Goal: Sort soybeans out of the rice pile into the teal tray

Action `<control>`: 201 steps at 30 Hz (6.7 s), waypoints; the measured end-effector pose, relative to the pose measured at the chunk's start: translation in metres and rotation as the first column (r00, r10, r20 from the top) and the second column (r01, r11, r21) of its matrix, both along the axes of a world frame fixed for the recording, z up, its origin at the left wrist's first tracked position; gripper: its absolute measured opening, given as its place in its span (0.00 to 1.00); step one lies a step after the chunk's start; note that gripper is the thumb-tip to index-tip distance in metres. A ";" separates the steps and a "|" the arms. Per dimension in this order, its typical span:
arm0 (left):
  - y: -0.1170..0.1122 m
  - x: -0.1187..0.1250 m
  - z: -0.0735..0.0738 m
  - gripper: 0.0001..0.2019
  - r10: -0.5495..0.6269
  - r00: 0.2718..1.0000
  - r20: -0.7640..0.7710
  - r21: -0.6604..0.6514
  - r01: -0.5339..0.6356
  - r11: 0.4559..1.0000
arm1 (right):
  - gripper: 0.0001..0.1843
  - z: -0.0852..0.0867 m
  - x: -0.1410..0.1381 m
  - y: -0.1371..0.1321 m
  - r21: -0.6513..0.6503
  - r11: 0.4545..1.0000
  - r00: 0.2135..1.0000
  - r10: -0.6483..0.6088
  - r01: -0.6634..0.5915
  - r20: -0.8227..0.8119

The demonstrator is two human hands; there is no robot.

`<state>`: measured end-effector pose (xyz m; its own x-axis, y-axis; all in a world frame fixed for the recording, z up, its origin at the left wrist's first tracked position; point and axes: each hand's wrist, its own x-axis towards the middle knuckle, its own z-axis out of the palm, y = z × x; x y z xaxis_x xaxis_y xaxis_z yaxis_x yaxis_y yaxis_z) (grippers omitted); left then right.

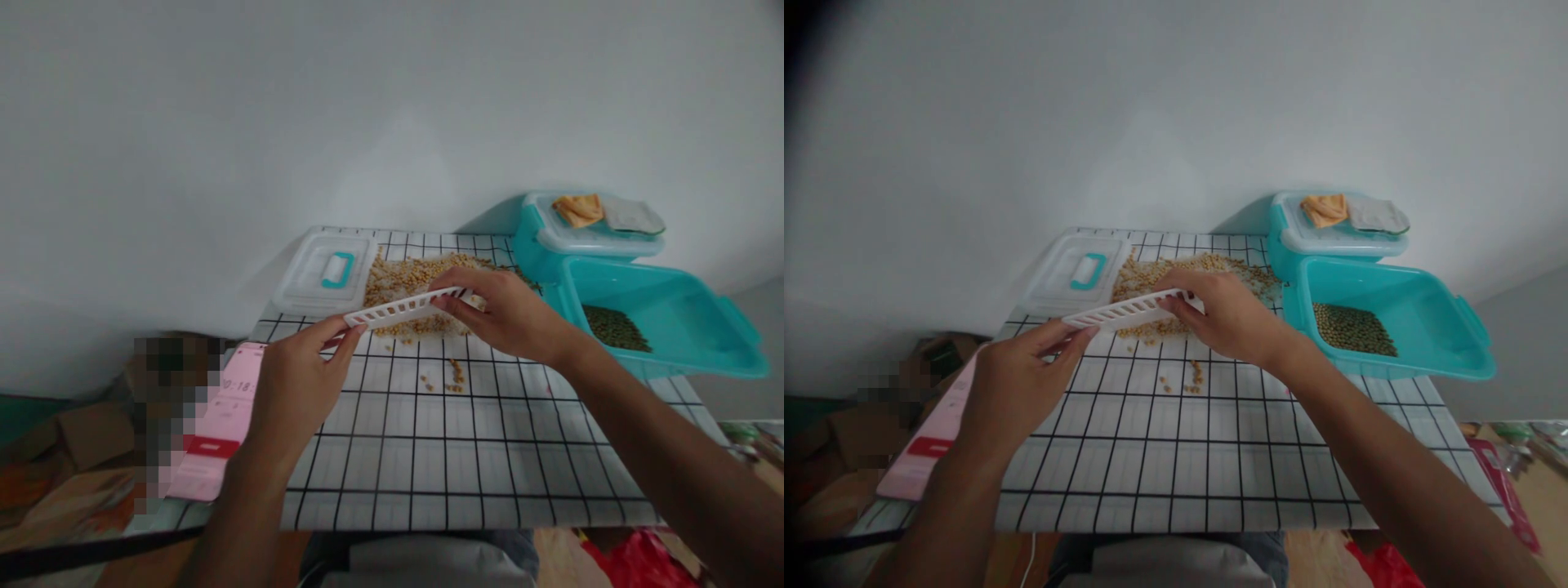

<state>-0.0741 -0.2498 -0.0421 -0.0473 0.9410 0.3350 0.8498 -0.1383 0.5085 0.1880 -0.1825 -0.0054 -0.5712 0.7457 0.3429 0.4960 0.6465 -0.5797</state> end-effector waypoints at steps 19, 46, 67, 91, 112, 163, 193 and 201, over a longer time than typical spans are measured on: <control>0.000 0.000 -0.004 0.11 -0.007 1.000 -0.021 -0.013 0.007 1.000 | 0.11 -0.009 0.002 -0.004 -0.053 0.999 1.000 -0.001 0.001 0.000; -0.010 0.001 -0.006 0.10 -0.052 0.998 -0.034 0.024 0.053 0.998 | 0.09 -0.014 0.008 -0.021 -0.034 0.999 0.998 0.029 -0.031 -0.052; -0.026 -0.002 -0.002 0.10 -0.100 0.991 -0.087 0.087 0.107 0.990 | 0.10 -0.009 0.012 -0.040 -0.005 0.999 0.999 0.051 -0.051 -0.015; -0.030 -0.001 -0.009 0.11 -0.106 0.991 -0.080 0.045 0.110 0.993 | 0.11 -0.016 0.013 -0.037 -0.040 0.999 1.000 0.029 -0.029 0.001; -0.053 0.006 -0.007 0.11 -0.160 0.977 -0.144 0.061 0.170 0.984 | 0.12 -0.015 0.025 -0.059 -0.090 0.996 0.999 0.014 -0.011 0.031; -0.081 0.015 0.000 0.12 -0.219 0.966 -0.140 0.042 0.227 0.973 | 0.13 -0.014 0.041 -0.089 -0.066 0.997 0.999 0.041 -0.039 0.035; -0.081 0.021 0.000 0.10 -0.202 0.970 -0.135 0.020 0.206 0.978 | 0.13 -0.018 0.042 -0.094 -0.093 0.995 0.999 0.024 -0.020 0.040; -0.085 0.016 -0.009 0.14 -0.252 0.958 -0.140 0.006 0.255 0.967 | 0.13 -0.020 0.045 -0.097 -0.110 0.993 0.998 0.041 -0.037 0.039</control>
<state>-0.0585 -0.3347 -0.0510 0.2397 0.9079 0.3440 0.8464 -0.3690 0.3840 0.2334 -0.2795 -0.0256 -0.6126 0.7542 0.2363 0.4965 0.5999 -0.6274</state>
